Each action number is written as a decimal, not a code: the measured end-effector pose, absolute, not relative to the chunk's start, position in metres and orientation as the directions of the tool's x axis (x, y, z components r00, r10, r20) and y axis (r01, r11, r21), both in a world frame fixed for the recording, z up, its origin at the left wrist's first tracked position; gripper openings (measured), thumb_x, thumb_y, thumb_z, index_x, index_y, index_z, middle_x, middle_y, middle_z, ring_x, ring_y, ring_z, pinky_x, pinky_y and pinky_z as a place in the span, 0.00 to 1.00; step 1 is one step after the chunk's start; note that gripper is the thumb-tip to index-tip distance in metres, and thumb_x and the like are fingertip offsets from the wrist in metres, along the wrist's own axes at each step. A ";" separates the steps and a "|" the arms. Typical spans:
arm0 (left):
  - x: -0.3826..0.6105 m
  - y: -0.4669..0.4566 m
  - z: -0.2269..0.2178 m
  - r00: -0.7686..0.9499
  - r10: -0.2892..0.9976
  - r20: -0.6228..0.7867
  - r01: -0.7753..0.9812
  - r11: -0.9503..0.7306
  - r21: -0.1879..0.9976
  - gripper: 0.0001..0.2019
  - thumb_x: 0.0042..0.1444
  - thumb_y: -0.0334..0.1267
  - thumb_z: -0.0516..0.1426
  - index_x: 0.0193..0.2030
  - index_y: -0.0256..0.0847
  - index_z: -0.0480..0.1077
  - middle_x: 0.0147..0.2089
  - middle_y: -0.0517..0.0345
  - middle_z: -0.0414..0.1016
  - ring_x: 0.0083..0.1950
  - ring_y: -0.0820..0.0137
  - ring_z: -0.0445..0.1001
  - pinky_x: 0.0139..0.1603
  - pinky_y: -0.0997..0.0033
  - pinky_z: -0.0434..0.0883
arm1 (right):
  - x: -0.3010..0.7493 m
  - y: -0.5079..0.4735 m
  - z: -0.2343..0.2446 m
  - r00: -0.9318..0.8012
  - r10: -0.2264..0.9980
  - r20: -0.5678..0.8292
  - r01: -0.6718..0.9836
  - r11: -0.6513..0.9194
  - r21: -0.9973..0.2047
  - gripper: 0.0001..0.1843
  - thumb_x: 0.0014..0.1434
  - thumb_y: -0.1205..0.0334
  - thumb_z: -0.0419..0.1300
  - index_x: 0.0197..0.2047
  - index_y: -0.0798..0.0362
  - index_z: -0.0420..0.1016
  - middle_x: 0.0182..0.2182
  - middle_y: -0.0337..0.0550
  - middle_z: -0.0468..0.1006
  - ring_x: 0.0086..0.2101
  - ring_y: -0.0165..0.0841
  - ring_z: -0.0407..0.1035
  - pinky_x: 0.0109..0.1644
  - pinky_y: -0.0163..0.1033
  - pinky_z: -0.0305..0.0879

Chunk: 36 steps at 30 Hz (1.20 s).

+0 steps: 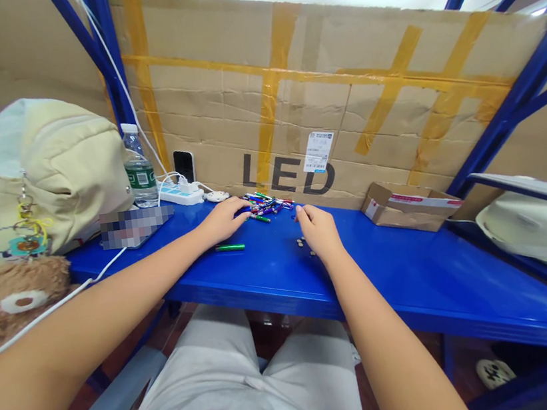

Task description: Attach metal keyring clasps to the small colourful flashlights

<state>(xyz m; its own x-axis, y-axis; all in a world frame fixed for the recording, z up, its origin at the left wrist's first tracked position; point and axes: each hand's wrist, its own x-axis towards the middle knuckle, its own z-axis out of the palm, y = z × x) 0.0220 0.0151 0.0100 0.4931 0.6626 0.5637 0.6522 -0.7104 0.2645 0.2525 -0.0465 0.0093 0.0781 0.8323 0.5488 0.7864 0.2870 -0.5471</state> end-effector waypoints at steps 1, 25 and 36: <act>0.021 0.017 0.009 0.499 0.675 0.544 0.662 -0.702 0.263 0.16 0.61 0.37 0.51 0.52 0.35 0.71 0.51 0.47 0.74 0.53 0.61 0.70 0.58 0.62 0.64 | 0.253 -0.047 0.010 0.092 0.834 0.545 0.785 0.276 -0.555 0.19 0.61 0.51 0.46 0.26 0.51 0.68 0.19 0.38 0.67 0.28 0.34 0.66 0.35 0.37 0.58; 0.016 0.026 0.001 0.650 0.733 0.199 0.715 -0.679 0.166 0.15 0.57 0.36 0.52 0.48 0.41 0.74 0.53 0.55 0.75 0.53 0.64 0.72 0.54 0.69 0.65 | 0.270 -0.036 0.005 0.277 0.802 0.530 0.865 0.032 -0.501 0.17 0.60 0.55 0.48 0.26 0.53 0.69 0.25 0.44 0.75 0.30 0.34 0.67 0.33 0.36 0.54; 0.017 0.031 -0.004 0.637 0.729 0.252 0.709 -0.682 0.181 0.14 0.55 0.36 0.53 0.46 0.42 0.75 0.50 0.54 0.76 0.51 0.63 0.73 0.52 0.69 0.67 | 0.277 0.033 0.007 0.011 0.973 0.232 0.999 -0.001 -0.040 0.21 0.59 0.67 0.49 0.52 0.56 0.74 0.51 0.54 0.75 0.50 0.42 0.69 0.48 0.40 0.61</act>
